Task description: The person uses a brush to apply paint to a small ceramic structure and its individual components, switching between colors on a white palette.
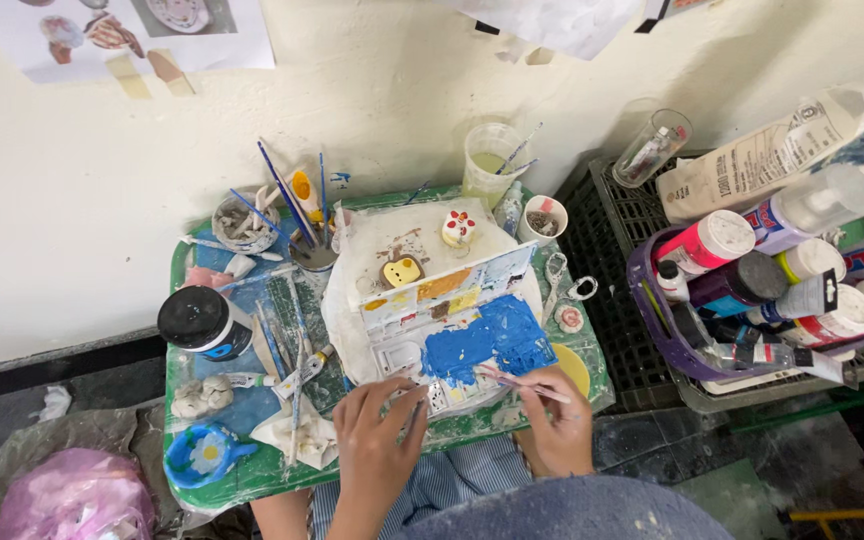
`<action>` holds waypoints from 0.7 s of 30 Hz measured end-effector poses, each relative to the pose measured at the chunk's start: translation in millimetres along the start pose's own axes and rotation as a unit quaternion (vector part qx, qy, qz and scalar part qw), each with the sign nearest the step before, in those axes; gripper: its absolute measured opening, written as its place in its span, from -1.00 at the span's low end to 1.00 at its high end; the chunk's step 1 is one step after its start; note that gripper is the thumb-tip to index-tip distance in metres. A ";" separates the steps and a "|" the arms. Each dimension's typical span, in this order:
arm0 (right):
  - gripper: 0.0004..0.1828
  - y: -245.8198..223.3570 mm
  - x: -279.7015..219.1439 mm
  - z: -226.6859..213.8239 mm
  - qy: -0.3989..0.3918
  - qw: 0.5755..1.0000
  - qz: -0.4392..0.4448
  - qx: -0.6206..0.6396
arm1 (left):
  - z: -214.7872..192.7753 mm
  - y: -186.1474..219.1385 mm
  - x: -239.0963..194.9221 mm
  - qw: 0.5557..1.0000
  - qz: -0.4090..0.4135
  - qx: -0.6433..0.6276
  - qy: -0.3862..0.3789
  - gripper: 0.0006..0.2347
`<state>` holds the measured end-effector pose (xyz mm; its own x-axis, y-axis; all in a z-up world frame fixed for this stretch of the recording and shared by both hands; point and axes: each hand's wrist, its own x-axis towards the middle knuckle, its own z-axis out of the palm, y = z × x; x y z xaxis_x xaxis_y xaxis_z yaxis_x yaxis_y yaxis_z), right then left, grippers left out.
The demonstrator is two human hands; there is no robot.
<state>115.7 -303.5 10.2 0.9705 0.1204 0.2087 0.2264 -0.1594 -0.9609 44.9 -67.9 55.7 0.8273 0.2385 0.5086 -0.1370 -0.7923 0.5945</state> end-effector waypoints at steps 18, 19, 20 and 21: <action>-0.88 8.8 -10.7 -3.2 -0.003 0.997 -0.070 -0.041 | 25.9 10.8 41.7 0.972 0.111 0.146 -0.146 -0.81; -0.88 10.9 -10.6 -4.0 -0.010 0.996 -0.076 -0.049 | 26.0 10.8 41.3 0.974 0.111 0.142 -0.136 -0.81; -0.88 12.7 -10.3 -5.3 -0.015 0.995 -0.082 -0.057 | 26.7 11.1 41.4 0.978 0.113 0.130 -0.119 -0.82; -0.88 14.0 -10.6 -6.3 -0.021 0.994 -0.088 -0.065 | 27.9 11.3 42.2 0.981 0.115 0.119 -0.101 -0.83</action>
<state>109.2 -313.2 -4.3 0.9111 0.1981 0.3615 0.4042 -0.2567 -0.8779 93.5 -82.5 66.4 0.8839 -0.0593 0.4639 -0.2220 -0.9262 0.3047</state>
